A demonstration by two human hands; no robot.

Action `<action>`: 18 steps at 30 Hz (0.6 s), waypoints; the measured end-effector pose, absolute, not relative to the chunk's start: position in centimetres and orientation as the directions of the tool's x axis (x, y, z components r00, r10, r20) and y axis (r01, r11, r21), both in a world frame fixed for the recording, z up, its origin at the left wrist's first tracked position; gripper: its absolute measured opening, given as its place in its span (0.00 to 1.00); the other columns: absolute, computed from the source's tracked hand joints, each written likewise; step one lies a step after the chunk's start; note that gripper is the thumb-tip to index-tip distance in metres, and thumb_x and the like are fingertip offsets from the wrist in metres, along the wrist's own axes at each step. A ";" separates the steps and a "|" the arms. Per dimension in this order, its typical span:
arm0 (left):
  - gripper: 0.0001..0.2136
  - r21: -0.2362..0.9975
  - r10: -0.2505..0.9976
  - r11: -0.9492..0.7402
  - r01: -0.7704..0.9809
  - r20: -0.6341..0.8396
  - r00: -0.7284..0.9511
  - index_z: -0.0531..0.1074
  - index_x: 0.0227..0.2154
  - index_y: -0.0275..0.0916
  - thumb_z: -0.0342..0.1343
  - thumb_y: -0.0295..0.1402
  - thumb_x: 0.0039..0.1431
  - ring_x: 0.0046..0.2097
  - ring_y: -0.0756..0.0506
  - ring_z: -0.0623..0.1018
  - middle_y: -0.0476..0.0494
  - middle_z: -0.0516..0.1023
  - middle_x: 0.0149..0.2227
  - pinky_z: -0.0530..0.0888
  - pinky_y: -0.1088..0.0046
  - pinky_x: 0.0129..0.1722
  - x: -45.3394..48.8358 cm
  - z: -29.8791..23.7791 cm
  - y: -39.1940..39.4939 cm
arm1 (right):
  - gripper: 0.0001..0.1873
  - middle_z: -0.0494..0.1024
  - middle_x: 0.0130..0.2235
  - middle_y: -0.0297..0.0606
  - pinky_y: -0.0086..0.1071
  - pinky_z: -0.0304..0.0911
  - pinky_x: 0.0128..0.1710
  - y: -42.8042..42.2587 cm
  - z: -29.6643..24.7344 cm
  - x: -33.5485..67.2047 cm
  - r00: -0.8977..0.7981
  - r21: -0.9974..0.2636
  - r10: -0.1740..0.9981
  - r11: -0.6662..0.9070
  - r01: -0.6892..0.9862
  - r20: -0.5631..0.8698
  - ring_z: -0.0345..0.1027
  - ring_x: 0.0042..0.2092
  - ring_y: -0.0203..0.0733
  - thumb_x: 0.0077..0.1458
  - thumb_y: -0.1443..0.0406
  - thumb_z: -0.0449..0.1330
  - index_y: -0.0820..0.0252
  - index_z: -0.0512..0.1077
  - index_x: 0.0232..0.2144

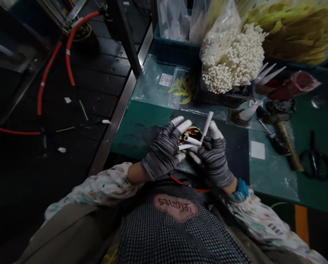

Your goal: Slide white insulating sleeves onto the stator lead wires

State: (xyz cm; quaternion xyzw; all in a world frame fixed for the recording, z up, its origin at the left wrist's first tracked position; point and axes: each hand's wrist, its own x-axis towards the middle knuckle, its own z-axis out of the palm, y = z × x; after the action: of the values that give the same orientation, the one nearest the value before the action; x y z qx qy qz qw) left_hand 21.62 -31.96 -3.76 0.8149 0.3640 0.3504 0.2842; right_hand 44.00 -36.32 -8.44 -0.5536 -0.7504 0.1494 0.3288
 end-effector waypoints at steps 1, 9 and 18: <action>0.42 0.717 0.792 -0.572 0.400 0.355 0.497 0.53 0.75 0.47 0.63 0.29 0.61 0.75 0.31 0.63 0.33 0.59 0.75 0.65 0.47 0.74 21.8 -3.6 -32.0 | 0.35 0.54 0.77 0.41 0.70 0.60 0.69 -36.0 -8.4 44.2 -0.239 -0.544 0.911 0.394 0.741 0.335 0.49 0.76 0.66 0.63 0.61 0.68 0.40 0.66 0.69; 0.41 0.704 0.758 -0.587 0.400 0.305 0.576 0.51 0.75 0.47 0.60 0.27 0.62 0.75 0.31 0.63 0.33 0.58 0.76 0.65 0.44 0.73 22.1 -2.9 -31.6 | 0.19 0.52 0.78 0.37 0.65 0.66 0.67 -35.7 -8.6 44.2 -0.265 -0.548 0.849 0.503 0.668 0.457 0.59 0.73 0.61 0.65 0.64 0.66 0.44 0.77 0.57; 0.43 0.734 0.777 -0.561 0.382 0.310 0.548 0.49 0.76 0.49 0.62 0.28 0.61 0.75 0.30 0.63 0.35 0.58 0.76 0.65 0.45 0.74 21.4 -3.3 -31.3 | 0.40 0.75 0.65 0.46 0.47 0.82 0.49 -35.9 -6.7 41.5 -0.050 -0.892 0.991 0.136 0.431 0.127 0.79 0.56 0.50 0.70 0.63 0.59 0.43 0.48 0.76</action>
State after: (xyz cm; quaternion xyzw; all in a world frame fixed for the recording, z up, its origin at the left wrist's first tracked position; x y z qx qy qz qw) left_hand 21.44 -31.27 -3.34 0.8236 0.3518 0.3201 0.3091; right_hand 41.48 -35.89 -6.70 -0.5586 -0.6365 0.3461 0.4039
